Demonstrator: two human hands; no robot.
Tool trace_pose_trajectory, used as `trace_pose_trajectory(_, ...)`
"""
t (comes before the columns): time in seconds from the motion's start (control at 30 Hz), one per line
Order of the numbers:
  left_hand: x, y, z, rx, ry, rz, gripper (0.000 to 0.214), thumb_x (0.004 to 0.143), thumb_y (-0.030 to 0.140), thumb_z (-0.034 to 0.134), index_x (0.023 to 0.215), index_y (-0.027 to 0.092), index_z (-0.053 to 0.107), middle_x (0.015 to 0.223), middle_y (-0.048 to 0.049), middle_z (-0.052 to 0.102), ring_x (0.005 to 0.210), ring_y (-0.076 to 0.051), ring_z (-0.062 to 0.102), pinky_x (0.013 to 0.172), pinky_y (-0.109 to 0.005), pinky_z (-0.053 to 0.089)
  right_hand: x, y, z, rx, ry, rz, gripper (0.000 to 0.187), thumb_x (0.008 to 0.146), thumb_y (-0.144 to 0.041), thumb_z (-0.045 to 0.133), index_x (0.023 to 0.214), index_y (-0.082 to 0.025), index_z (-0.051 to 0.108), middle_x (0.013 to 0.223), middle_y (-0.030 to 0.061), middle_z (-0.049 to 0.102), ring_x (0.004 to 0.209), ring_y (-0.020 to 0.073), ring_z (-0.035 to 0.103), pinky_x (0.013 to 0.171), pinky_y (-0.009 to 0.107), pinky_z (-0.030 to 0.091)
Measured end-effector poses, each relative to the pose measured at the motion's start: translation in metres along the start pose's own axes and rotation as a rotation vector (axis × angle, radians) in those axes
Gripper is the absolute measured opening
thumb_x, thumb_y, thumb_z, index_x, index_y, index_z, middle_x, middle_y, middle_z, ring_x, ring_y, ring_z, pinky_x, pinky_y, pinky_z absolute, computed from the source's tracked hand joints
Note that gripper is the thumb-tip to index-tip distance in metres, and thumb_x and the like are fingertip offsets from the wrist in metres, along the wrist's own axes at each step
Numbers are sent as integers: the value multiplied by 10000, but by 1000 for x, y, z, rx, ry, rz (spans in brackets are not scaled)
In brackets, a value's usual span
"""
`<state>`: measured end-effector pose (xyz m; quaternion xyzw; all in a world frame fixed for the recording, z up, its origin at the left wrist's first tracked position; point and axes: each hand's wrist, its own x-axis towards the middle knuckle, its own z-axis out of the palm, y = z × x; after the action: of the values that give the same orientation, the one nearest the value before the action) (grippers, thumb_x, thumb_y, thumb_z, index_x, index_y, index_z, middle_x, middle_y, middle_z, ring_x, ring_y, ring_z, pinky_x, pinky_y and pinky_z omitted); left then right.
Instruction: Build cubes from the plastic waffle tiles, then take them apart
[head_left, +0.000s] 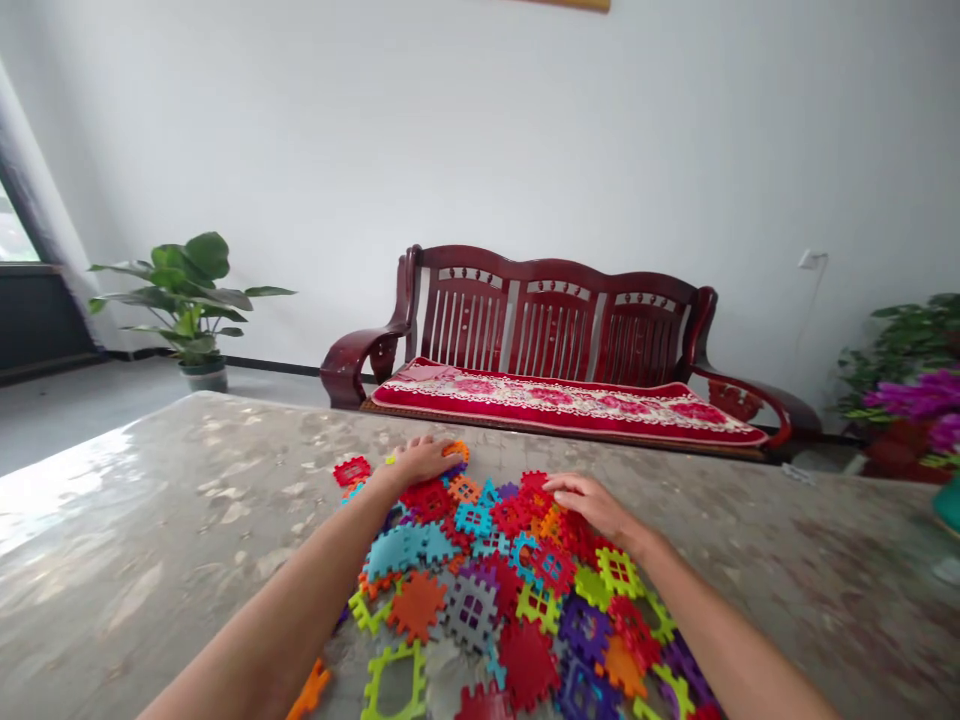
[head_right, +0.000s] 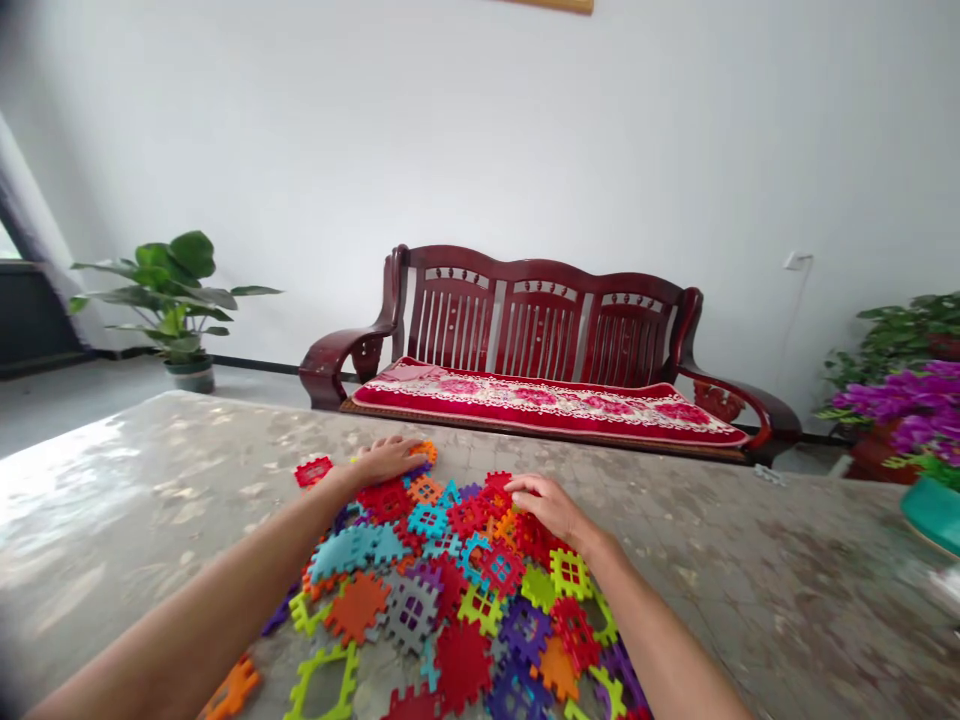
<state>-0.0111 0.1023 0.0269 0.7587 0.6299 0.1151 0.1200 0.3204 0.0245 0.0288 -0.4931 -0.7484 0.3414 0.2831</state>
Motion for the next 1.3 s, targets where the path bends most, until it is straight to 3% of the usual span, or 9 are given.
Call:
trace_pose_trajectory(0.1,-7,16,0,-57,-49,63,544,784,587,504,1218,291,647,1299,-85,627,1222,-349,526,1033,-508,380,-12,-1,-5,29,21,29,407,801,-471,557,1065,-197,700,1160,73,694,1103,271,605,1026,425,399)
trace_pose_trajectory(0.17,-16,25,-4,-122,-94,148,501,825,541,477,1203,266,657,1247,-52,667,1157,-265,582,1016,-379,423,-23,0,-10,-42,45,41,401,813,-477,561,1079,-210,697,1103,69,712,1044,269,625,984,427,429)
trace_pose_trajectory(0.23,-31,32,-10,-189,-109,253,513,858,538,452,1237,245,636,1250,-52,666,1148,-234,591,1020,-340,425,-35,-1,-14,-168,102,15,384,809,-472,578,1075,-226,704,1127,72,703,1078,278,607,998,433,416)
trace_pose_trajectory(0.37,-81,41,-22,-114,-62,380,708,748,624,619,1367,293,526,1455,-93,487,1358,-317,400,1131,-470,291,-57,-17,-13,-398,187,-30,496,758,-492,657,1192,-252,663,1319,78,603,1238,297,504,1084,440,332)
trace_pose_trajectory(0.53,-152,57,-29,-10,-296,438,1157,501,638,797,1500,351,290,1594,-123,241,1447,-423,181,1116,-589,257,-56,-43,5,-467,103,-17,535,866,-483,522,1348,-251,542,1382,79,555,1273,267,476,1086,400,323)
trace_pose_trajectory(0.63,-175,70,-24,76,-343,439,1218,469,609,805,1517,317,259,1605,-164,180,1448,-452,142,1122,-633,194,-40,-46,17,-485,48,70,569,911,-501,427,1403,-222,480,1418,109,522,1301,288,457,1079,421,320)
trace_pose_trajectory(0.8,-180,80,-2,67,-209,399,1050,563,455,766,1495,311,304,1583,-141,252,1445,-414,195,1137,-602,223,-21,-42,33,-499,29,190,564,881,-587,445,1322,-254,558,1293,131,612,1205,327,536,1002,464,373)
trace_pose_trajectory(0.97,-173,83,16,10,-63,367,929,616,390,729,1463,330,351,1572,-98,273,1410,-393,273,1133,-555,285,-15,-32,36,-356,111,230,567,790,-610,578,1242,-270,620,1211,92,655,1156,297,574,971,401,409)
trace_pose_trajectory(1.3,-152,107,31,-123,33,301,844,635,370,711,1417,294,405,1530,-135,269,1369,-392,329,1078,-541,364,-14,-35,30,-128,118,231,437,782,-582,609,1061,-259,701,1062,38,725,1059,278,632,926,381,453)
